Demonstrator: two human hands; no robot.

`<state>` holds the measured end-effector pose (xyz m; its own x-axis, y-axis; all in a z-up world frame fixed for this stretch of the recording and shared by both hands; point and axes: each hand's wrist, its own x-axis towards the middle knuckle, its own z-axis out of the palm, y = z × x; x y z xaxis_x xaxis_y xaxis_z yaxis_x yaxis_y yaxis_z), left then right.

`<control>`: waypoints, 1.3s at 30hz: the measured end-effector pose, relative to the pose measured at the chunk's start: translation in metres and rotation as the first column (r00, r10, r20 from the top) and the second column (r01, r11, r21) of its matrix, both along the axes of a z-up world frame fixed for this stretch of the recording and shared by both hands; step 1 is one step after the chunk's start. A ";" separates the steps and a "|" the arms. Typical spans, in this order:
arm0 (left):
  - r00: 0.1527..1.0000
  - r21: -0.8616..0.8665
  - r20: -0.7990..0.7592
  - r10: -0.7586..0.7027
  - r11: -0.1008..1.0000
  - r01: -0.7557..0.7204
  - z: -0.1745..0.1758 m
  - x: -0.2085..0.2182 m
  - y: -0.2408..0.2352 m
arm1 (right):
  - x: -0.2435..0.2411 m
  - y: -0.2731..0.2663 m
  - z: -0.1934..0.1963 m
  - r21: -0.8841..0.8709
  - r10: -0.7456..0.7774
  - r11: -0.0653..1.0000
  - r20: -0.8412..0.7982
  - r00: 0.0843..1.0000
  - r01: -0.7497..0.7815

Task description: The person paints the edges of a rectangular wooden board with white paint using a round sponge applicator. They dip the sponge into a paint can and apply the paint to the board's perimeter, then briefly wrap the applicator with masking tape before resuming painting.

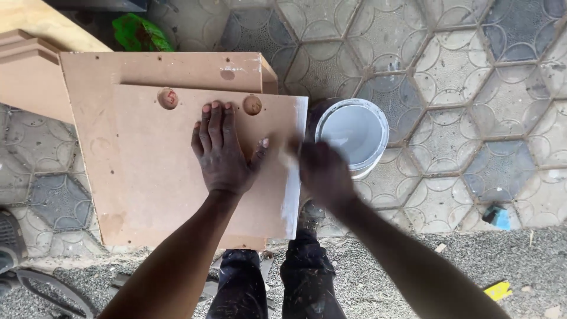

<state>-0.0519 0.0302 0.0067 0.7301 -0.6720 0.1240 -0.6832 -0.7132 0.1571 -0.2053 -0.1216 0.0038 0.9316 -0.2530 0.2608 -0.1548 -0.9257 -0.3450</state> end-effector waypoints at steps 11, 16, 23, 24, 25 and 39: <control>1.000 0.036 -0.002 0.002 0.999 -0.002 0.001 0.001 0.001 | 0.098 -0.152 0.007 0.324 -0.004 0.920 -0.556 0.831 0.221; 1.000 0.030 0.022 -0.009 1.000 0.008 -0.003 0.003 -0.001 | 0.043 -0.142 -0.026 0.852 -0.062 0.342 -0.400 0.914 0.396; 0.998 0.004 0.062 -0.031 1.000 0.031 -0.006 0.001 -0.004 | -0.040 -0.034 -0.040 0.906 0.092 -0.004 -0.421 0.902 0.423; 0.997 0.000 0.069 -0.032 0.999 0.032 -0.006 0.002 -0.004 | -0.058 -0.013 -0.021 0.850 0.186 -0.047 -0.508 0.841 0.525; 0.997 0.003 0.067 -0.042 0.999 0.042 -0.005 0.001 -0.003 | -0.081 0.005 -0.009 0.849 0.179 -0.056 -0.509 0.842 0.525; 0.998 0.008 0.058 -0.041 0.999 0.040 -0.008 0.002 -0.002 | 0.016 -0.081 -0.059 0.772 -0.276 -0.551 -0.527 0.804 0.316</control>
